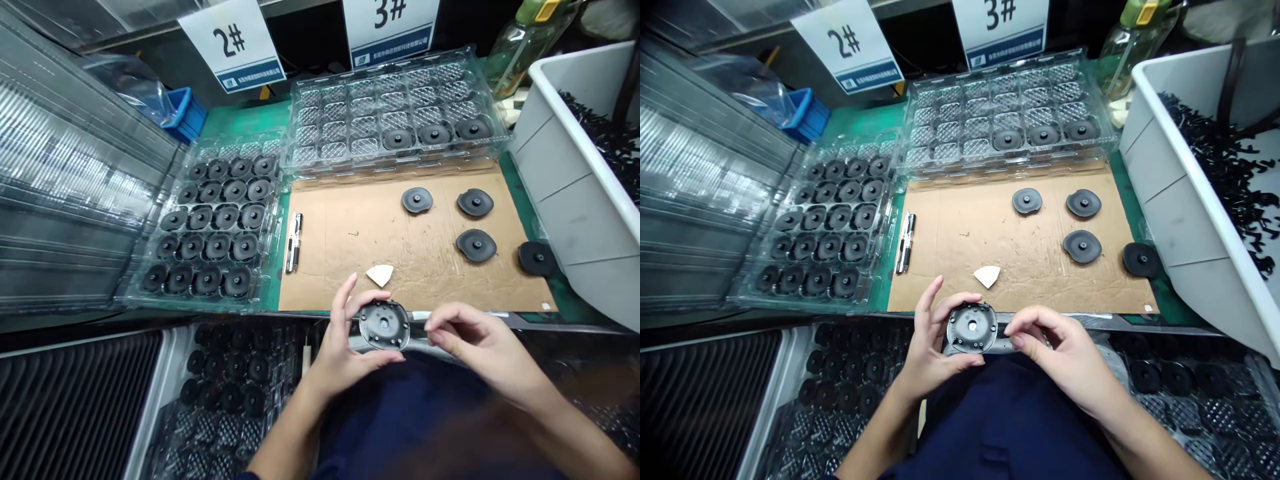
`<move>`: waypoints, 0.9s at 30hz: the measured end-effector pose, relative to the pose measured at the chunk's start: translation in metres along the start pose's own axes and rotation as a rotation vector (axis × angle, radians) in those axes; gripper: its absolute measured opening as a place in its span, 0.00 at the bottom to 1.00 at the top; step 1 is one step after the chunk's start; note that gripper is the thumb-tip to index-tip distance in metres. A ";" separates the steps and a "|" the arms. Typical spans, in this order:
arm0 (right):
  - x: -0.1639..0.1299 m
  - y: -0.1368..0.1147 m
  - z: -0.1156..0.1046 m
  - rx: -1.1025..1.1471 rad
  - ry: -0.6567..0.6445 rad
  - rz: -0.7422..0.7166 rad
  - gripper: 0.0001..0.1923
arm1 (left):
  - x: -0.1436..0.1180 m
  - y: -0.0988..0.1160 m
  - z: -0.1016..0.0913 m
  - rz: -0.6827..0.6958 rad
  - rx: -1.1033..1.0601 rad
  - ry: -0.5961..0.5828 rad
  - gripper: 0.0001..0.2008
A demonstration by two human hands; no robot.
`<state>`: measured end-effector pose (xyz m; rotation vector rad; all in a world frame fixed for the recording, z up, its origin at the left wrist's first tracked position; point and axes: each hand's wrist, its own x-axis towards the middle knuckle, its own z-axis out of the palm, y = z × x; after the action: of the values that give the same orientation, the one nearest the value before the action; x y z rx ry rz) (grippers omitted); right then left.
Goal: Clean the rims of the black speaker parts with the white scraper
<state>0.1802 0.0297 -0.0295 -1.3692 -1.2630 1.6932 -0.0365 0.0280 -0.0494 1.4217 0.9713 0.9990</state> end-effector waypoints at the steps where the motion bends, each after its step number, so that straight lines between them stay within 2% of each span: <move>1: 0.001 -0.001 0.000 -0.030 -0.002 -0.029 0.05 | 0.001 0.001 -0.001 0.016 0.016 0.006 0.54; 6: 0.010 -0.014 0.009 -0.172 -0.094 -0.150 0.09 | 0.009 0.004 -0.004 0.012 0.021 0.035 0.53; 9: 0.013 -0.017 0.013 -0.076 -0.145 -0.135 0.12 | 0.012 0.003 -0.004 0.048 0.051 0.030 0.54; 13: 0.015 -0.008 0.009 0.189 0.008 -0.067 0.12 | 0.012 0.002 -0.005 0.102 0.123 0.053 0.55; 15: 0.014 -0.005 0.007 0.208 0.065 -0.061 0.12 | 0.012 0.002 -0.005 0.110 0.139 0.066 0.55; 17: 0.013 -0.004 0.007 0.183 0.068 -0.055 0.12 | 0.011 0.003 -0.005 0.119 0.133 0.072 0.56; 20: 0.011 -0.009 0.012 0.100 0.039 -0.078 0.10 | 0.010 0.003 -0.003 0.123 0.112 0.073 0.55; 23: 0.010 -0.014 0.015 -0.030 -0.012 -0.183 0.09 | 0.009 0.006 -0.001 0.107 0.070 0.055 0.54; 25: 0.011 -0.017 0.014 -0.080 -0.076 -0.249 0.10 | 0.009 0.009 0.000 0.070 0.021 0.033 0.53; 27: 0.013 -0.019 0.011 -0.042 -0.152 -0.240 0.11 | 0.008 0.012 0.001 -0.008 -0.054 -0.002 0.52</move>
<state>0.1638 0.0445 -0.0168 -1.0792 -1.4914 1.6343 -0.0327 0.0344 -0.0367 1.3725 0.9410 1.0111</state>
